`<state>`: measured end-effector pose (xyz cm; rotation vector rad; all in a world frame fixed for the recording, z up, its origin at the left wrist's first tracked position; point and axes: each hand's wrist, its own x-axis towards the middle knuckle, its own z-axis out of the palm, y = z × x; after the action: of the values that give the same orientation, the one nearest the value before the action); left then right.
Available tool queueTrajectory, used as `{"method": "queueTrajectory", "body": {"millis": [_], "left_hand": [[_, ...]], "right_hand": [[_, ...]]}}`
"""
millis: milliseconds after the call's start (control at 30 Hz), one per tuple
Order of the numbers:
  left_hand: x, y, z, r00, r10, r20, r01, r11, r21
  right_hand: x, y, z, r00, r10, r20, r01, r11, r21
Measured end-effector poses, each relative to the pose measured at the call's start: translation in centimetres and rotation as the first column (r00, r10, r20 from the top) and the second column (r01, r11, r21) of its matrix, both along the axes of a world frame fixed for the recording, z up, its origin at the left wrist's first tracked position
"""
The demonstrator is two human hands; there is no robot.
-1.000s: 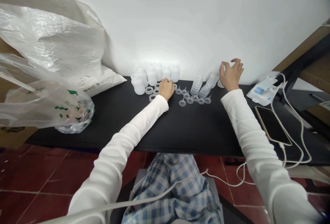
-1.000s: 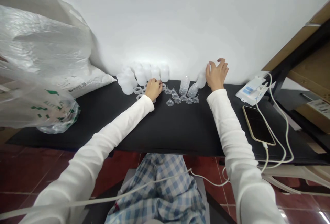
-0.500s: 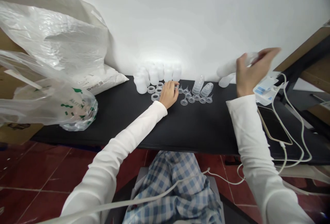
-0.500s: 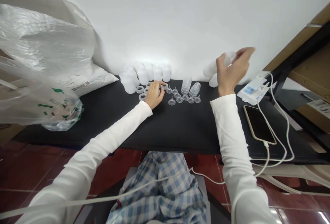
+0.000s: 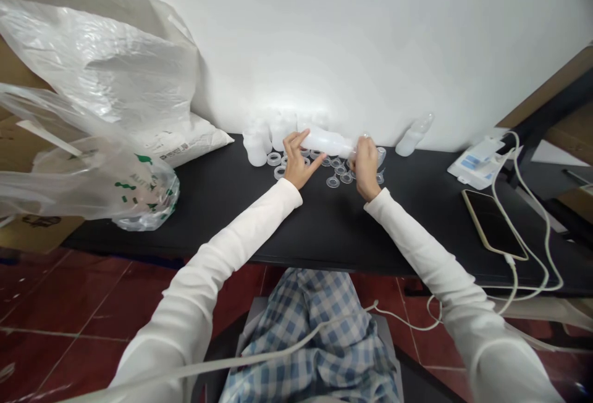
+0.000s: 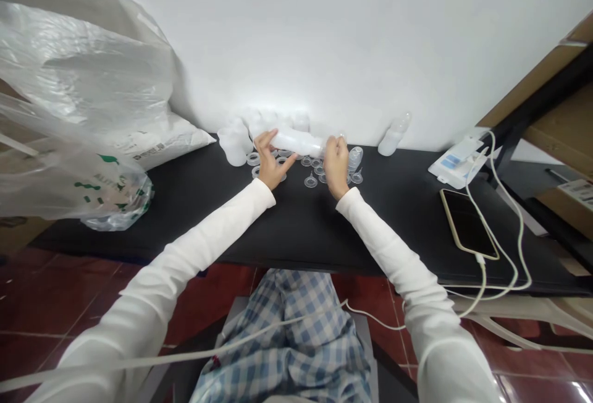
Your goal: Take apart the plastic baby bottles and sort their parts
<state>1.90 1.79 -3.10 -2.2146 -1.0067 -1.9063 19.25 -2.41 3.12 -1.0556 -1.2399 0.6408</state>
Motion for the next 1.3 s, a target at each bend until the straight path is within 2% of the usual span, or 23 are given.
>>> {"method": "queueTrajectory", "body": {"millis": [100,233,367,433,533,633,700,800,900,1000,1133,1200,1300], "left_hand": [[-2.0,0.3,1.4,0.994,-0.032,-0.102,0.036,0.999,0.035],[-3.2,0.2,2.3,0.976,-0.089,-0.198,0.090,0.996,-0.004],[-3.0,-0.2,2.2,0.962,-0.105,-0.253,0.087,0.993,-0.081],[-2.7,-0.7,2.4,0.957,-0.121,-0.263,0.088,0.987,-0.135],[-2.3,-1.6,3.1,0.963,-0.166,-0.214,0.117,0.968,-0.221],[-1.9,-2.0,3.6,0.976,-0.209,-0.063,0.178,0.929,-0.324],[-1.7,-1.8,3.4,0.968,-0.233,0.094,0.250,0.879,-0.406],[-1.6,-0.9,2.9,0.922,-0.211,0.324,0.356,0.792,-0.496],[-1.9,-0.2,2.7,0.879,-0.090,0.469,0.368,0.753,-0.546],[-2.3,0.1,2.9,0.866,0.007,0.501,0.324,0.755,-0.570],[-2.5,0.2,2.8,0.897,0.012,0.441,0.266,0.783,-0.562],[-2.5,0.3,2.5,0.922,-0.014,0.388,0.229,0.826,-0.515],[-2.6,0.0,2.2,0.953,-0.072,0.294,0.186,0.907,-0.377]], "right_hand": [[-0.1,0.2,-0.8,0.980,0.053,-0.189,-0.091,0.975,-0.202],[-0.1,0.2,-1.2,0.980,0.063,-0.187,-0.110,0.962,-0.249],[0.5,0.7,-1.8,0.999,-0.046,0.000,0.045,0.986,-0.158],[0.9,0.9,-2.2,0.983,-0.129,0.132,0.140,0.987,-0.078],[1.4,1.0,-2.7,0.926,-0.233,0.297,0.233,0.972,0.036],[2.2,1.1,-3.3,0.830,-0.301,0.470,0.250,0.953,0.169],[3.1,1.2,-3.5,0.722,-0.331,0.607,0.180,0.938,0.298],[4.4,1.7,-3.4,0.558,-0.336,0.759,-0.069,0.892,0.446],[5.1,2.2,-3.0,0.510,-0.307,0.803,-0.218,0.858,0.466],[5.0,2.4,-2.9,0.503,-0.272,0.820,-0.269,0.853,0.447],[4.5,1.8,-2.8,0.499,-0.263,0.826,-0.286,0.850,0.443],[4.4,1.3,-2.6,0.518,-0.193,0.833,-0.304,0.870,0.390],[4.3,0.7,-2.2,0.557,-0.066,0.828,-0.303,0.912,0.277]]}}
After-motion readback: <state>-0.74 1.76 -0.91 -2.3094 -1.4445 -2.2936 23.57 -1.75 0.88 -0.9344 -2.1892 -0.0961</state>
